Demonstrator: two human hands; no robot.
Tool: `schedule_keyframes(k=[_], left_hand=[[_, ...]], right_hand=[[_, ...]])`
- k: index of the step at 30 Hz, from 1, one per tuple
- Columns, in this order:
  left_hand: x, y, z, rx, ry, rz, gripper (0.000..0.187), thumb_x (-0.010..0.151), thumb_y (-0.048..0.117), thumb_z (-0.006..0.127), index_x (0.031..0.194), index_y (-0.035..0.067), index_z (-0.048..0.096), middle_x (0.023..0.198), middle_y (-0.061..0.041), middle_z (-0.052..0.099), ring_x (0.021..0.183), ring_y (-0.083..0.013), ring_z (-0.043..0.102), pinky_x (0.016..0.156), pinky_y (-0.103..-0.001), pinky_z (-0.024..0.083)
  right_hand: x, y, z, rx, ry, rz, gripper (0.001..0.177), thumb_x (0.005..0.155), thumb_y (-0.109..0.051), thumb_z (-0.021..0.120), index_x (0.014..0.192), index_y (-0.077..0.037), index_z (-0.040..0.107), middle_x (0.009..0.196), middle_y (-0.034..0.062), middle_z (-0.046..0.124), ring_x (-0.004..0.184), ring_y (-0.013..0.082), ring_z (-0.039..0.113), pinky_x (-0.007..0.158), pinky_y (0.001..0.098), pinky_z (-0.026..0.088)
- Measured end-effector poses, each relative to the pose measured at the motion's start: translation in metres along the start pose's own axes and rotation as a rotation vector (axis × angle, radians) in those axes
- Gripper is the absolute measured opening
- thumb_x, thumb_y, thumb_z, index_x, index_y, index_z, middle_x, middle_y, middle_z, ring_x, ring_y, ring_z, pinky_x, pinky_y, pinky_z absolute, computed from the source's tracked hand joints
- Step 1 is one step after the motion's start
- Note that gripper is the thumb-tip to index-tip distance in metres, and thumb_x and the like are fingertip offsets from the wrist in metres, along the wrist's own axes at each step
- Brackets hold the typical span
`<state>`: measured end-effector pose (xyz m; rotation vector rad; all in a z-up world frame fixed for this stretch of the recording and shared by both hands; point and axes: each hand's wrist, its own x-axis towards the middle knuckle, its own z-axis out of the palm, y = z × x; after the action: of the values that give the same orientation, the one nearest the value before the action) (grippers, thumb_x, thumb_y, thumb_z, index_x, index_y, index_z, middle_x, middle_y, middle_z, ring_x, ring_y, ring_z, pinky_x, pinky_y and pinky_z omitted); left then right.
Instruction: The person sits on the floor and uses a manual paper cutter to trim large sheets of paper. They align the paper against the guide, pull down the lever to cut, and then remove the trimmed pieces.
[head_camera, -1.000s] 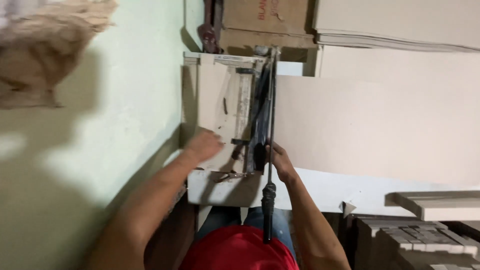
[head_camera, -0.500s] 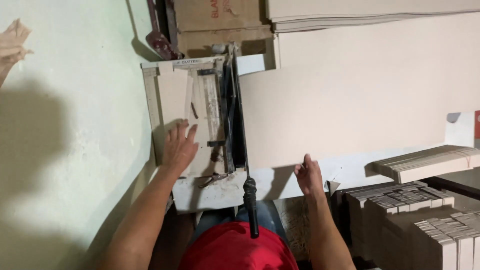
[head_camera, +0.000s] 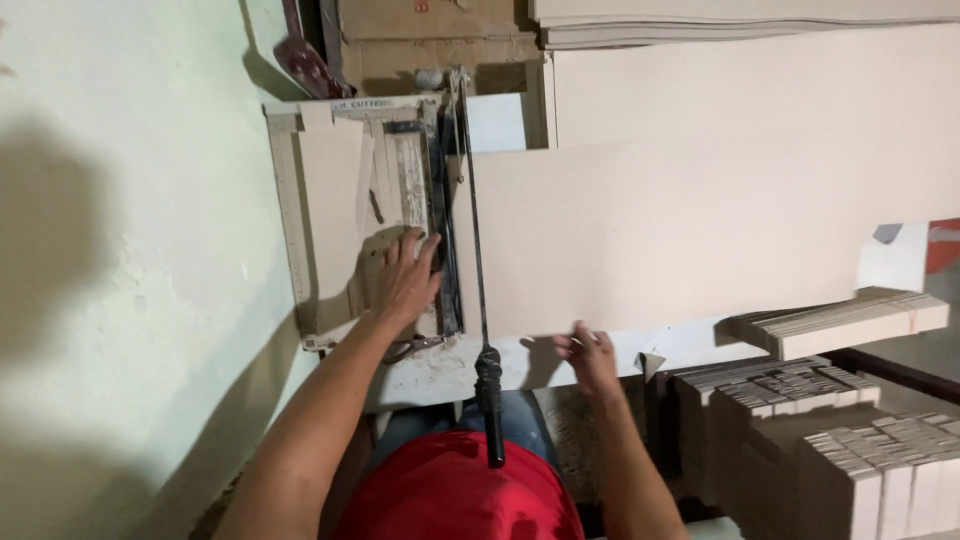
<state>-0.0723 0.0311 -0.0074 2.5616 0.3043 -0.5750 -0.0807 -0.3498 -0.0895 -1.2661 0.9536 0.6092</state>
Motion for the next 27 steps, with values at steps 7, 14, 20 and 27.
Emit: schedule_keyframes(k=[7, 14, 20, 27], left_hand=[[0.018, 0.012, -0.003, -0.021, -0.108, -0.055, 0.082, 0.095, 0.033, 0.068, 0.162, 0.024, 0.02, 0.162, -0.02, 0.016, 0.15, -0.0422, 0.015, 0.116, -0.063, 0.022], [0.033, 0.042, -0.002, 0.216, -0.247, -0.148, 0.111, 0.084, 0.036, 0.08, 0.165, 0.018, 0.006, 0.166, -0.028, -0.004, 0.154, -0.0456, -0.003, 0.117, -0.073, 0.007], [0.042, 0.035, 0.018, 0.322, -0.272, -0.166, 0.115, 0.082, 0.041, 0.079, 0.165, 0.019, 0.002, 0.166, -0.026, -0.006, 0.153, -0.0443, -0.005, 0.114, -0.075, 0.012], [0.047, 0.037, 0.024, 0.262, -0.279, -0.18, 0.114, 0.081, 0.035, 0.081, 0.164, 0.02, 0.004, 0.166, -0.025, -0.007, 0.154, -0.0434, -0.007, 0.113, -0.078, 0.004]], right_hand=[[-0.018, -0.034, 0.071, -0.118, -0.036, -0.03, 0.027, 0.105, -0.028, 0.063, 0.11, -0.005, 0.051, 0.102, 0.0075, 0.064, 0.098, 0.0295, 0.073, 0.083, 0.048, 0.065], [-0.024, -0.043, 0.074, -0.529, -0.091, 0.011, 0.05, 0.102, -0.057, 0.061, 0.102, -0.008, 0.068, 0.084, 0.0077, 0.073, 0.076, 0.0238, 0.075, 0.076, 0.0463, 0.062], [-0.239, -0.111, 0.182, -1.498, -0.297, -0.162, 0.077, 0.093, -0.066, 0.042, 0.161, -0.033, 0.026, 0.085, 0.0139, 0.08, 0.084, 0.0385, 0.078, 0.079, 0.051, 0.061], [-0.156, 0.048, 0.128, -1.558, -0.253, -0.46, 0.079, 0.095, -0.019, 0.054, 0.162, -0.006, 0.014, 0.085, 0.0271, 0.074, 0.079, 0.0481, 0.075, 0.067, 0.057, 0.059]])
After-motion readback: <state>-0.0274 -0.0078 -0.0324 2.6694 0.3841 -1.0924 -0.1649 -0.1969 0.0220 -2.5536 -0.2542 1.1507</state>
